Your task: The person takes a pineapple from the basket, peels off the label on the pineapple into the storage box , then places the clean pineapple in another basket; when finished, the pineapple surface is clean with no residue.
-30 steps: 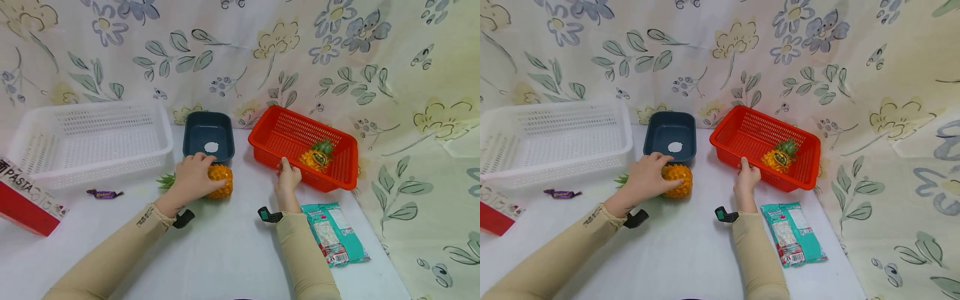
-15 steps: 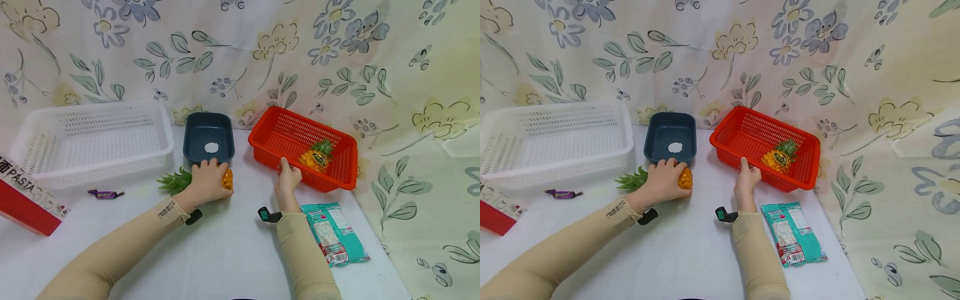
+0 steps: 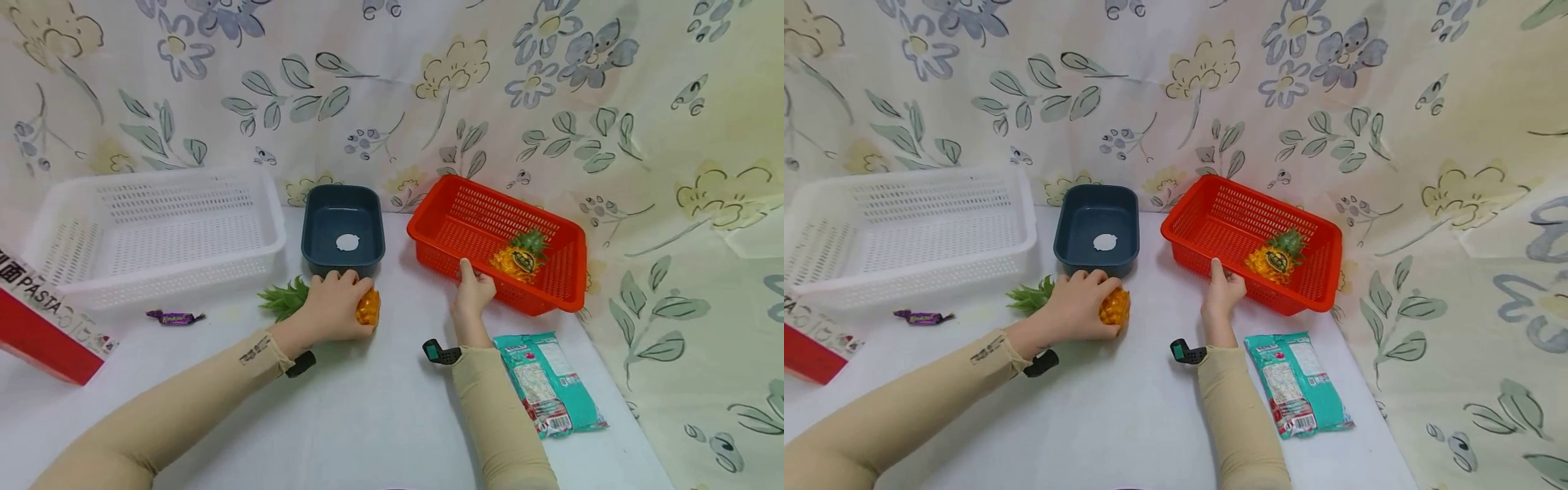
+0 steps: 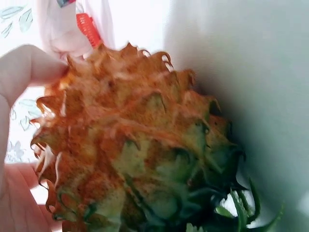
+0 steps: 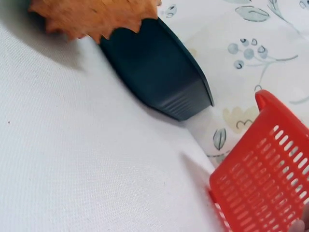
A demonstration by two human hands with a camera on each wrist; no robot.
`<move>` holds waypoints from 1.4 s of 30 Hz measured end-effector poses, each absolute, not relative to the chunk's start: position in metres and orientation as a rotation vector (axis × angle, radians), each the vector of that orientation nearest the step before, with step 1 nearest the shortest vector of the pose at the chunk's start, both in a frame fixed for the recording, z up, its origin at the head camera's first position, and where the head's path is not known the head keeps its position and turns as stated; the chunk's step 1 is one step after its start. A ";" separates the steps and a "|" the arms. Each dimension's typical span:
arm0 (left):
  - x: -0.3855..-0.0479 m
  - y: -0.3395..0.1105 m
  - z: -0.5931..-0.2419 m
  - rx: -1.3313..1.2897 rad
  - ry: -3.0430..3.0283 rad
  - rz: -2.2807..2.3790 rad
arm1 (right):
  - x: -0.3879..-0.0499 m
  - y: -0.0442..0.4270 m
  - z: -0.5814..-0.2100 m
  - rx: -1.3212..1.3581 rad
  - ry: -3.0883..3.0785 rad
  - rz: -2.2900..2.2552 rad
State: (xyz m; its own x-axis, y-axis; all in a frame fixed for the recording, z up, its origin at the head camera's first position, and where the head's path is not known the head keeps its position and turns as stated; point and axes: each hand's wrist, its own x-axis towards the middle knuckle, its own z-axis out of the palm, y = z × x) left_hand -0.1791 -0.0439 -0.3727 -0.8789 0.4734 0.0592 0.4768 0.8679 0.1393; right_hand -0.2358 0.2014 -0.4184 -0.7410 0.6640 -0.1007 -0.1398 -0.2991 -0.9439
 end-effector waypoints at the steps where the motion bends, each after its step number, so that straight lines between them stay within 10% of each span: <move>1: -0.177 -0.047 -0.373 -0.807 -3.000 -0.222 | -0.236 0.202 -0.419 -0.664 -1.439 2.075; 28: -0.150 -0.128 -0.362 -1.697 -2.637 -0.200 | -0.236 0.200 -0.418 -0.635 -1.435 2.088; 34: -0.144 -0.121 -0.362 -1.491 -2.705 -0.199 | -0.235 0.200 -0.416 -0.646 -1.415 2.112; 42: -0.130 -0.101 -0.349 -0.573 -3.104 -0.335 | -0.236 0.200 -0.415 -0.656 -1.414 2.119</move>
State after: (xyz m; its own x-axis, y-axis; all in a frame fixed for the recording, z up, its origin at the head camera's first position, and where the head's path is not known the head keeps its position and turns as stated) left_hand -0.1303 -0.1008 -0.3491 -0.9343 0.3565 0.0059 0.3496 0.9125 0.2126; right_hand -0.2356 0.2003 -0.4153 -0.7556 0.6451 -0.1134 -0.1427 -0.3311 -0.9327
